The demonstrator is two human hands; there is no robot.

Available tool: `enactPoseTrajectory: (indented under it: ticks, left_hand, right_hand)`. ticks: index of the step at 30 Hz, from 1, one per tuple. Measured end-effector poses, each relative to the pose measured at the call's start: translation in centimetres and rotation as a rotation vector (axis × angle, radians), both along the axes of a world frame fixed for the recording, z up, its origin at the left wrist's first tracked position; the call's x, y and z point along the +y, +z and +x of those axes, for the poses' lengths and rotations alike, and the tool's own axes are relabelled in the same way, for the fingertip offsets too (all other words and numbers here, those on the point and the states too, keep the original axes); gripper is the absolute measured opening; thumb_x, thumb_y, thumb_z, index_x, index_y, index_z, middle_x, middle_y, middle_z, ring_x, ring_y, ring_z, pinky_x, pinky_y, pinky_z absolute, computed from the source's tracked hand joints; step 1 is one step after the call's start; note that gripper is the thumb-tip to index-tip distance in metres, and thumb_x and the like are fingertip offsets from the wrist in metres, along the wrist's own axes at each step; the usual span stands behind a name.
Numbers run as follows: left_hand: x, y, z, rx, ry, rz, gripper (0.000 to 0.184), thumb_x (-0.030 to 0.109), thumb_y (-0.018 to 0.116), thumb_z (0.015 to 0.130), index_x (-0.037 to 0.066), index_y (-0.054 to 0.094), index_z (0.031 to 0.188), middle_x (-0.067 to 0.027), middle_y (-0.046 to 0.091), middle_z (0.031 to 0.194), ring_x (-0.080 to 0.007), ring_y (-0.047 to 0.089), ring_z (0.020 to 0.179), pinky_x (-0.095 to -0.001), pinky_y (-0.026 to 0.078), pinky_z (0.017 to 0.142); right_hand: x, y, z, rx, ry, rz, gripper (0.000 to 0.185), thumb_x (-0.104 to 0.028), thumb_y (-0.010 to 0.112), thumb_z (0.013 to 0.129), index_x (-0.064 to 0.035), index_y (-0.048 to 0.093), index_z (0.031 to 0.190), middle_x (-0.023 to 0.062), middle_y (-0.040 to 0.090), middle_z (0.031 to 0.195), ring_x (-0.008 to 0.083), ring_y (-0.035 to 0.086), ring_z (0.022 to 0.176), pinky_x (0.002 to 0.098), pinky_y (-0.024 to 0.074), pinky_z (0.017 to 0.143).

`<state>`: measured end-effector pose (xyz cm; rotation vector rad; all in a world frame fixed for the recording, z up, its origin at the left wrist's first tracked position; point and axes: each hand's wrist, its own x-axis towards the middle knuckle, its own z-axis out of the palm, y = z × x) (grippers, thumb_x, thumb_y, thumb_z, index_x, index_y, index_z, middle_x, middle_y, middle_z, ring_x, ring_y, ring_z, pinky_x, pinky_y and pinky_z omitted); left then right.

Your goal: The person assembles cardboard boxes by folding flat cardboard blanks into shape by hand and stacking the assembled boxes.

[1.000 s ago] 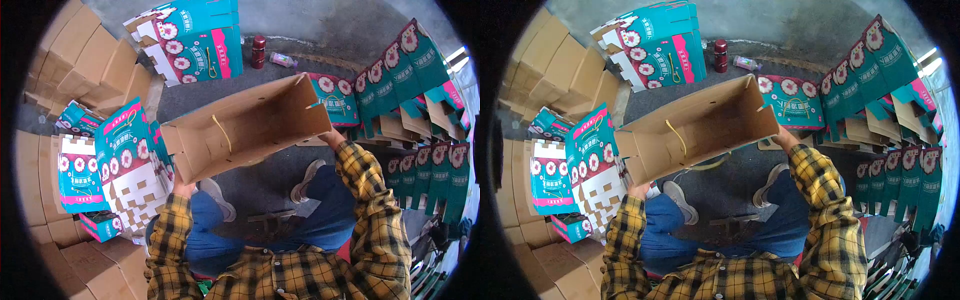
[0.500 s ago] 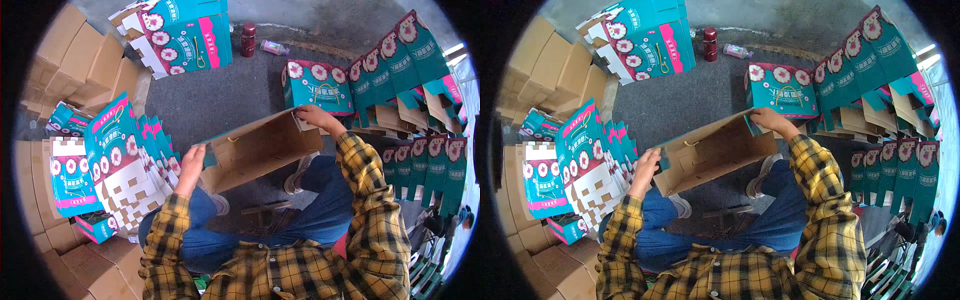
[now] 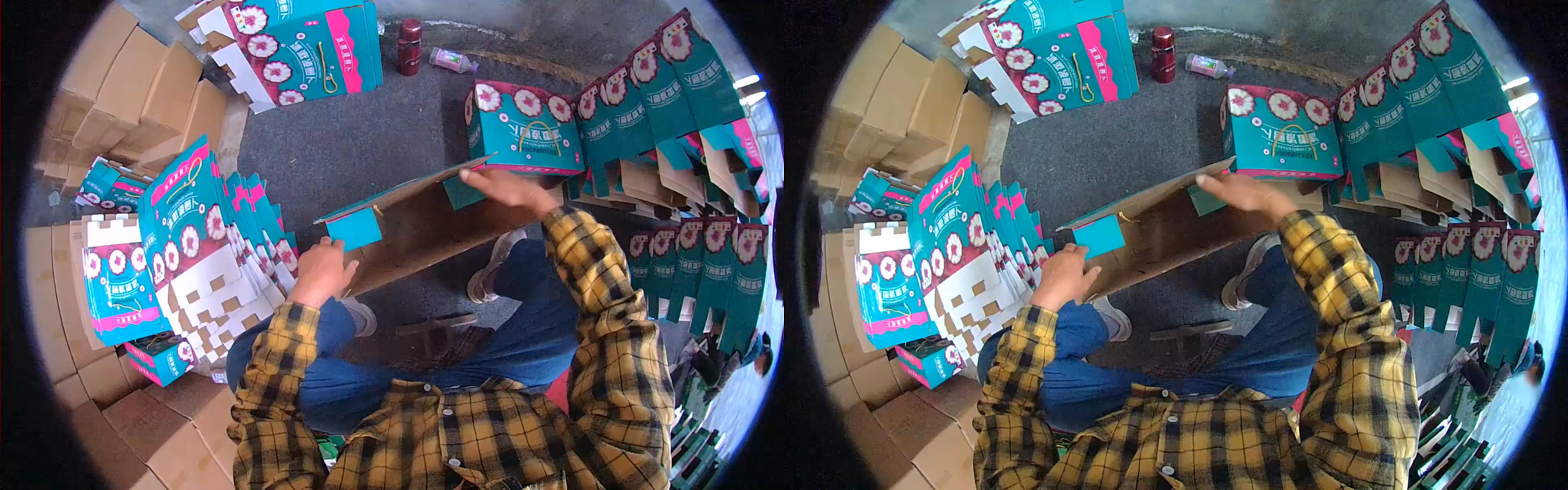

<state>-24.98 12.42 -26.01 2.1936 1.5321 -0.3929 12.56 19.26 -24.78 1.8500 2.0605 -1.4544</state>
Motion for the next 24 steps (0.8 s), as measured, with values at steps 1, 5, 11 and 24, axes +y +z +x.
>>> enactPoseTrajectory:
  ticks: [1,5,11,24]
  left_hand:
    - [0.0,0.0,-0.1,0.034,-0.042,-0.015,0.053,0.037,0.063,0.082,0.001,0.054,0.119,-0.0230,0.060,0.108,-0.0389,0.063,0.093,-0.0487,0.051,0.076]
    - [0.1,0.4,-0.1,0.085,-0.064,-0.090,0.057,0.039,0.062,0.082,0.005,0.051,0.127,-0.0232,0.061,0.107,-0.0385,0.063,0.092,-0.0487,0.051,0.073]
    - [-0.1,0.2,-0.9,0.116,-0.122,-0.093,0.066,0.039,0.060,0.083,0.010,0.041,0.138,-0.0197,0.066,0.093,-0.0370,0.065,0.086,-0.0480,0.052,0.071]
    - [1.6,3.5,-1.9,-0.004,0.008,-0.046,0.042,0.036,0.065,0.080,-0.003,0.062,0.097,-0.0237,0.066,0.089,-0.0381,0.064,0.088,-0.0474,0.050,0.078]
  right_hand:
    - [-0.1,0.5,0.3,0.000,0.001,0.001,0.087,-0.071,0.035,0.088,0.0056,0.052,0.126,0.0272,0.053,0.127,0.0415,0.051,0.119,0.0446,0.0412,0.100]
    - [0.0,0.4,1.3,0.292,-0.395,-0.259,0.095,-0.080,0.037,0.081,-0.0025,0.046,0.136,0.0169,0.048,0.137,0.0294,0.043,0.129,0.0446,0.0346,0.104]
    - [1.0,-0.7,2.5,0.297,-0.412,-0.299,0.098,-0.078,0.056,0.073,0.0016,0.049,0.131,0.0244,0.049,0.133,0.0351,0.046,0.125,0.0426,0.0388,0.102]
    - [-0.9,-3.7,-0.3,-0.436,0.399,0.668,0.086,-0.043,0.082,0.063,0.0018,0.046,0.126,0.0181,0.053,0.116,0.0350,0.051,0.113,0.0434,0.0487,0.089]
